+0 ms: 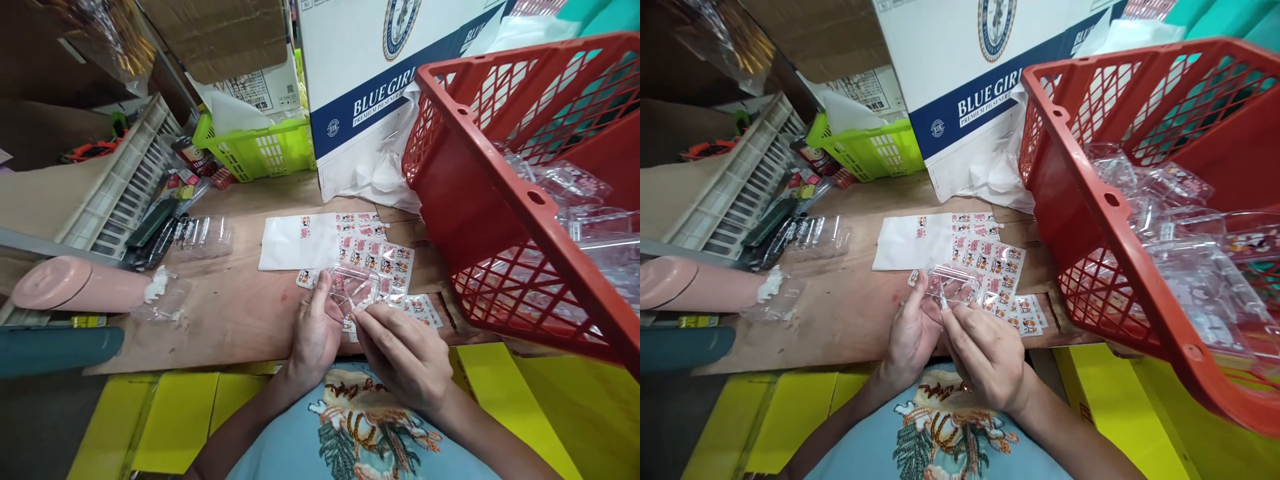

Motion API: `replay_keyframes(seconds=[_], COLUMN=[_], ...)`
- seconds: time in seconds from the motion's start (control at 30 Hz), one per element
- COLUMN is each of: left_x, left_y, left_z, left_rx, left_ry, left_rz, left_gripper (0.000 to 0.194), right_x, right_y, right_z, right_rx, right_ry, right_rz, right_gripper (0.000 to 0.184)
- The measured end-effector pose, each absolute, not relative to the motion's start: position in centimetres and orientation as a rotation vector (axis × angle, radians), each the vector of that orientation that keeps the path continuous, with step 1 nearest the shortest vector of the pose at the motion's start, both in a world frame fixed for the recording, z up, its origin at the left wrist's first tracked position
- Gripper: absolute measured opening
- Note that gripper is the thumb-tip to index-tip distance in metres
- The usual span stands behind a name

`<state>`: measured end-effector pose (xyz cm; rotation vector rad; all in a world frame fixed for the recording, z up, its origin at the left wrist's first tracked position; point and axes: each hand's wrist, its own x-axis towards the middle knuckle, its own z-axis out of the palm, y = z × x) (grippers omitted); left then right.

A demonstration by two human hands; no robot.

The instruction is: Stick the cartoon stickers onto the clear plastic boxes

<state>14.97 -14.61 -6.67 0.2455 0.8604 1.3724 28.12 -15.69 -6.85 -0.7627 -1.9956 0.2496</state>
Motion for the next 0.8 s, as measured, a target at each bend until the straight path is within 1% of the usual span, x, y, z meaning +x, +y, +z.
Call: replay_keyframes(seconds=[0.1,0.13,0.2,0.3,0.37,0.43,0.5,0.63,0.8], left_x=[14.9,14.7,14.2,13.9,14.0,14.3,14.6,15.2,15.7], left_y=[-14.3,-14.1,-13.9,-14.0,-14.3,-14.5,-14.6,-14.7,-14.7], left_z=[-7.4,-7.7,-8.1,-8.5,-8.6,-8.7,-8.6,-8.2,-7.7], left_rx=[0.238,0.217,0.159,0.127,0.148,0.160,0.136,0.068,0.066], left_ry=[0.849,0.848,0.859,0.879,0.894,0.905,0.888,0.825,0.805], left_rz=[1.417,1.445,1.480,1.418,1.385,1.402,1.427,1.493,1.474], left_gripper=[0.034,0.032,0.030,0.033,0.036,0.037,0.034,0.024,0.022], right_x=[28.9,29.1,29.5,29.4,29.0,28.5,28.0,27.5,27.2], right_y=[-16.5,-16.7,-16.9,-15.9,-14.7,-13.7,-13.2,-13.1,-12.9], right_z=[-5.7,-5.0,-3.7,-3.2,-4.1,-5.5,-6.9,-8.2,-8.3], right_rx=[-0.747,-0.766,-0.848,-1.011,-1.069,-1.076,-1.057,-1.023,-1.025], right_ry=[-2.028,-2.028,-1.976,-1.635,-1.364,-1.184,-1.067,-0.878,-0.805], right_rz=[0.250,0.281,0.399,0.750,1.032,1.226,1.307,1.334,1.361], right_gripper=[0.052,0.047,0.032,0.011,0.004,0.010,0.014,0.016,0.018])
